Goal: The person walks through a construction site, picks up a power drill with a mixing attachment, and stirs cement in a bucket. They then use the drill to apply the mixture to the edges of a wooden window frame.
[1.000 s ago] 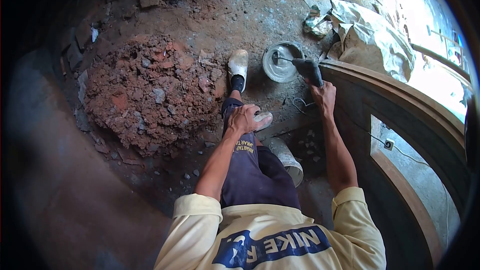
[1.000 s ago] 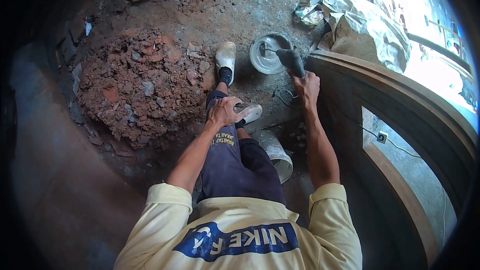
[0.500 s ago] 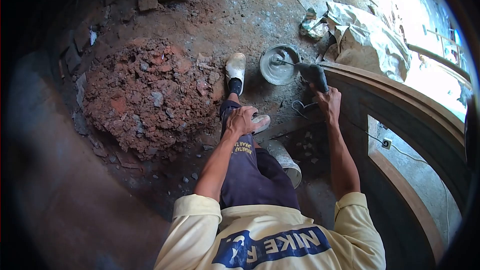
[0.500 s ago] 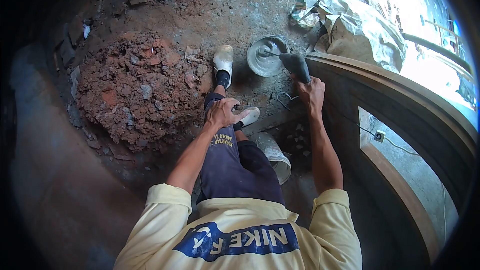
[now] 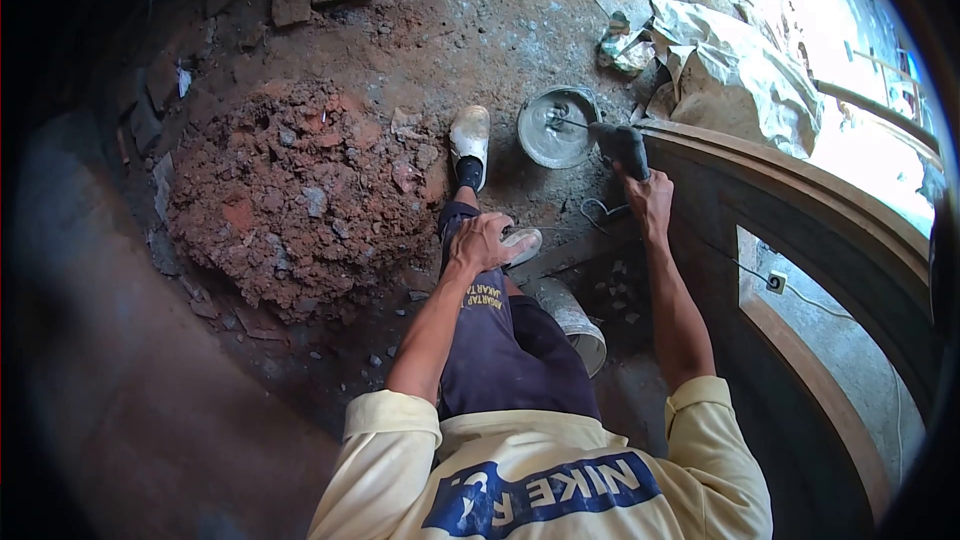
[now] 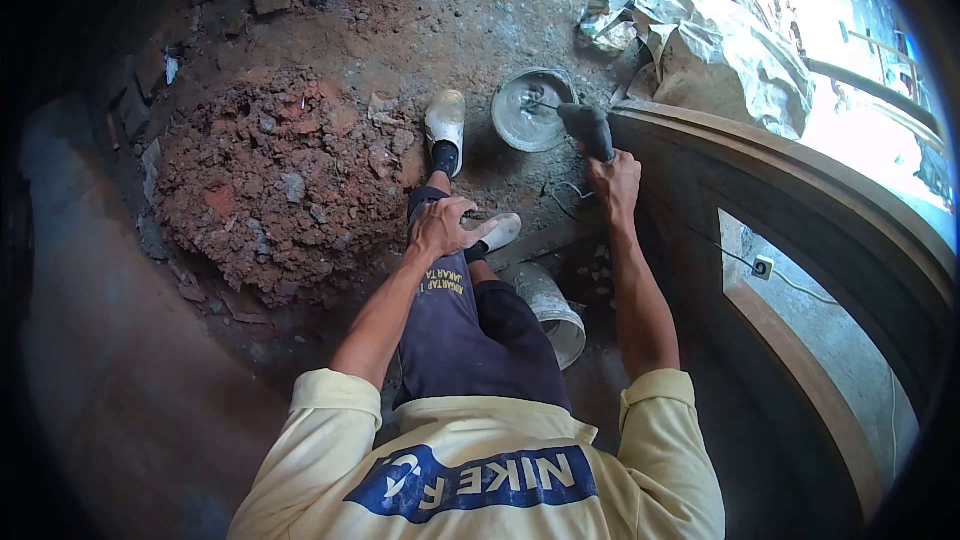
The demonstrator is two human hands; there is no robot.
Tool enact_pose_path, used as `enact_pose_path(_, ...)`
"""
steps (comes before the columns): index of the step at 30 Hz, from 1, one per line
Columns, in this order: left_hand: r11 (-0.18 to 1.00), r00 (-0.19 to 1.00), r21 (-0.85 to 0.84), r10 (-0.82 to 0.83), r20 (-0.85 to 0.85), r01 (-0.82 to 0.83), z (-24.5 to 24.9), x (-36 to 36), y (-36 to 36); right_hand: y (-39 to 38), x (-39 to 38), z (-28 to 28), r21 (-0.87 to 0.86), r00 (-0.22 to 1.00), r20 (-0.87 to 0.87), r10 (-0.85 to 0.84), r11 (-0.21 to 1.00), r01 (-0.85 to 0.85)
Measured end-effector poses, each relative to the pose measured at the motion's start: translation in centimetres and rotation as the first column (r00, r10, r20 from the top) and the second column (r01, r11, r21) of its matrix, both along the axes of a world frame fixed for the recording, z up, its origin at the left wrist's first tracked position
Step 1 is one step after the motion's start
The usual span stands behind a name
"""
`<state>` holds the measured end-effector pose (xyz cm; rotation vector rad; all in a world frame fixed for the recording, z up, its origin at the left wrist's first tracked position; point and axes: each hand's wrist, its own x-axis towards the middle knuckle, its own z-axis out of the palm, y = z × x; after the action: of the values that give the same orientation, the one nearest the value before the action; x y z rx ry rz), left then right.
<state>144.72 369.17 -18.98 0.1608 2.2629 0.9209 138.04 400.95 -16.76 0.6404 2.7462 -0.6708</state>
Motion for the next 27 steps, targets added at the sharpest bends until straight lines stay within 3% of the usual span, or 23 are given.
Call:
enact_pose_path(2, 1.0, 1.0, -0.005, 0.001, 0.009, -0.001, -0.3, 0.0, -0.1, -0.4, -0.6, -0.8, 0.045, 0.998, -0.055, 0.041, 0.998, -0.038)
enact_pose_path(4, 1.0, 1.0, -0.005, -0.001, 0.023, 0.001, -0.1, 0.0, -0.1, -0.9, -0.8, -1.3, 0.033, 0.997, 0.073, -0.038, 0.999, 0.036)
enact_pose_path(8, 1.0, 0.999, -0.008, -0.022, 0.041, 0.022, 0.2, -0.3, -0.1, -1.2, -0.8, -2.0, 0.096, 0.999, 0.036, 0.014, 0.995, -0.018)
enact_pose_path(11, 1.0, 1.0, -0.025, -0.014, 0.011, 0.015, 0.1, -0.1, -0.3, -1.5, -1.0, -2.2, 0.097, 0.999, -0.022, -0.043, 0.994, 0.045)
enact_pose_path(13, 0.999, 1.0, -0.033, -0.004, 0.001, 0.004, 0.0, -0.2, -0.4, -1.2, -1.1, -2.1, 0.041, 0.992, 0.06, -0.115, 0.993, 0.113)
enact_pose_path(27, 1.0, 0.999, 0.019, -0.012, 0.046, 0.011, 0.2, -0.2, -0.6, -0.6, -0.9, -3.4, 0.103, 1.0, 0.03, 0.005, 0.995, -0.008)
